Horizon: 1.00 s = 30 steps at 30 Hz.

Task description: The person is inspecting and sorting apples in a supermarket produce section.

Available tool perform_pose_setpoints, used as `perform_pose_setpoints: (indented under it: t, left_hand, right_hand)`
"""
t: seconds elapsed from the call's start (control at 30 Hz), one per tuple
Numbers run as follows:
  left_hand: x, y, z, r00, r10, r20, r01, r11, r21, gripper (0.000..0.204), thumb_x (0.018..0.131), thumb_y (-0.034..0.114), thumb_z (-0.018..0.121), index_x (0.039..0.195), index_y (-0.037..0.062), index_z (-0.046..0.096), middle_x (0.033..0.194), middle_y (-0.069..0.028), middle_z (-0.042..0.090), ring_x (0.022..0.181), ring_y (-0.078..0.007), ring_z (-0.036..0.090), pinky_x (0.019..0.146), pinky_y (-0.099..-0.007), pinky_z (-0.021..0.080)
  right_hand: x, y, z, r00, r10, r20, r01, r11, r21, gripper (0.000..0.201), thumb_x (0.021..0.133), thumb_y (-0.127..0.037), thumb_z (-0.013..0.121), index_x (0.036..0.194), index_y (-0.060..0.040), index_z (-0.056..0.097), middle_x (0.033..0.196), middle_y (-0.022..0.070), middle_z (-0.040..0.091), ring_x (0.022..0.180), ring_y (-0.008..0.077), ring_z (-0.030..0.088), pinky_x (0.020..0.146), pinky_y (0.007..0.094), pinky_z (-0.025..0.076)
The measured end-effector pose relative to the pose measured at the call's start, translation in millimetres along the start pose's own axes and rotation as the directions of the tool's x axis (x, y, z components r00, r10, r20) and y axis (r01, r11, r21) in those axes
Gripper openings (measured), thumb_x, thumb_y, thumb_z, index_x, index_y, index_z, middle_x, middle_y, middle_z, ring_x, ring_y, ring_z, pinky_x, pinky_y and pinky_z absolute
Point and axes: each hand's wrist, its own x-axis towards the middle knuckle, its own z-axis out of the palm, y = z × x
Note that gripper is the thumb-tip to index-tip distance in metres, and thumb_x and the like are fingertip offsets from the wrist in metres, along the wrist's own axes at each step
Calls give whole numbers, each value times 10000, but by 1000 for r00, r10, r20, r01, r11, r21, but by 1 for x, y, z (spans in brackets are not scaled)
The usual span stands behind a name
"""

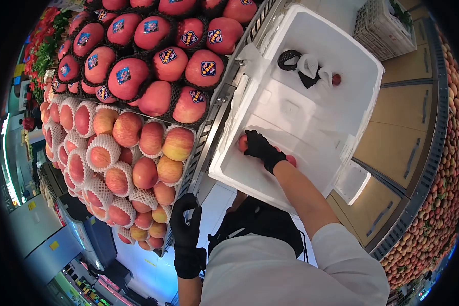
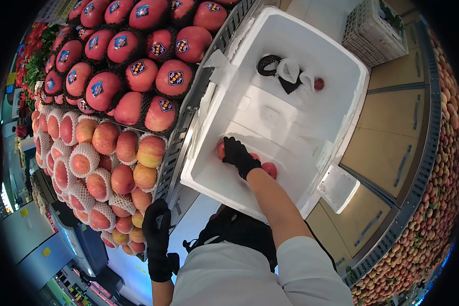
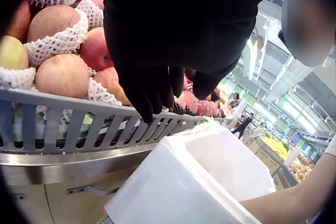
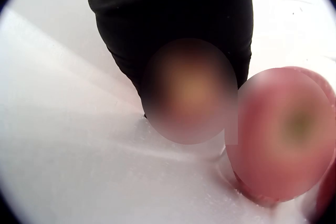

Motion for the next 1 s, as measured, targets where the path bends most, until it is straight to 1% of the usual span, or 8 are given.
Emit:
perform_pose_setpoints:
  t: [0.17, 0.37, 0.47, 0.57, 0.67, 0.77, 0.87, 1.0]
  left_hand:
    - [2, -2, 3, 1000, 9, -20, -10, 1000, -3, 329, 821, -16, 667, 1138, 13, 584, 1073, -80, 623, 970, -176, 592, 888, -306, 469]
    - [1, -10, 2, 1000, 4, -2, -4, 1000, 9, 356, 807, -38, 675, 1147, 14, 580, 1082, -85, 626, 968, -175, 598, 882, -303, 474]
    - [3, -9, 3, 1000, 9, -4, -9, 1000, 14, 353, 807, -40, 672, 1145, 11, 581, 1080, -91, 628, 970, -178, 600, 883, -305, 474]
    - [4, -8, 4, 1000, 18, -7, -18, 1000, -3, 351, 805, -42, 672, 1141, 8, 583, 1078, -97, 630, 970, -184, 602, 884, -309, 475]
    - [5, -10, 3, 1000, 29, -3, -29, 1000, -7, 354, 804, -41, 674, 1143, 6, 581, 1079, -102, 630, 970, -188, 604, 884, -312, 476]
    - [5, -6, 3, 1000, 19, -13, -20, 999, -38, 353, 804, -39, 675, 1142, 6, 581, 1084, -102, 632, 972, -188, 606, 884, -313, 477]
    - [6, -6, 4, 1000, 24, -2, -24, 999, -32, 353, 805, -34, 678, 1143, 8, 581, 1094, -103, 633, 973, -189, 609, 883, -313, 478]
    - [5, -11, 5, 998, 58, 5, -58, 998, -33, 355, 809, -28, 680, 1148, 11, 582, 1106, -103, 634, 973, -190, 612, 884, -315, 479]
  right_hand:
    - [4, 0, 0, 998, 23, 52, -23, 1000, 11, 791, 606, -268, 814, 1276, -49, 454, 1146, 218, 559, 1016, 419, 589, 845, 493, 518]
    - [1, -10, -5, 997, 60, 41, -61, 998, 19, 667, 637, -255, 778, 1202, -46, 493, 1101, 220, 564, 1014, 410, 592, 823, 494, 526]
    - [6, -1, 1, 1000, -4, 31, 2, 999, 45, 612, 640, -249, 766, 1156, -43, 508, 1090, 224, 568, 1000, 409, 598, 810, 495, 527]
    - [4, -6, -5, 999, 31, 6, -31, 995, 94, 576, 623, -239, 766, 1109, -42, 530, 1069, 227, 577, 978, 416, 605, 815, 489, 523]
    - [4, -10, -15, 987, 118, 113, -129, 987, 99, 678, 556, -267, 821, 1131, -28, 552, 1115, 218, 589, 1032, 401, 594, 882, 437, 503]
    - [2, -9, -16, 981, 156, 118, -167, 982, 91, 697, 552, -272, 825, 1144, -28, 549, 1118, 215, 590, 1035, 399, 596, 881, 431, 504]
    - [-3, -10, -22, 981, 178, 73, -188, 969, 159, 664, 564, -254, 792, 1140, -31, 547, 1119, 231, 591, 1015, 414, 608, 871, 458, 513]
    - [-2, -14, -36, 976, 205, 77, -216, 956, 200, 666, 576, -265, 781, 1158, -43, 545, 1138, 226, 587, 1044, 413, 599, 897, 452, 506]
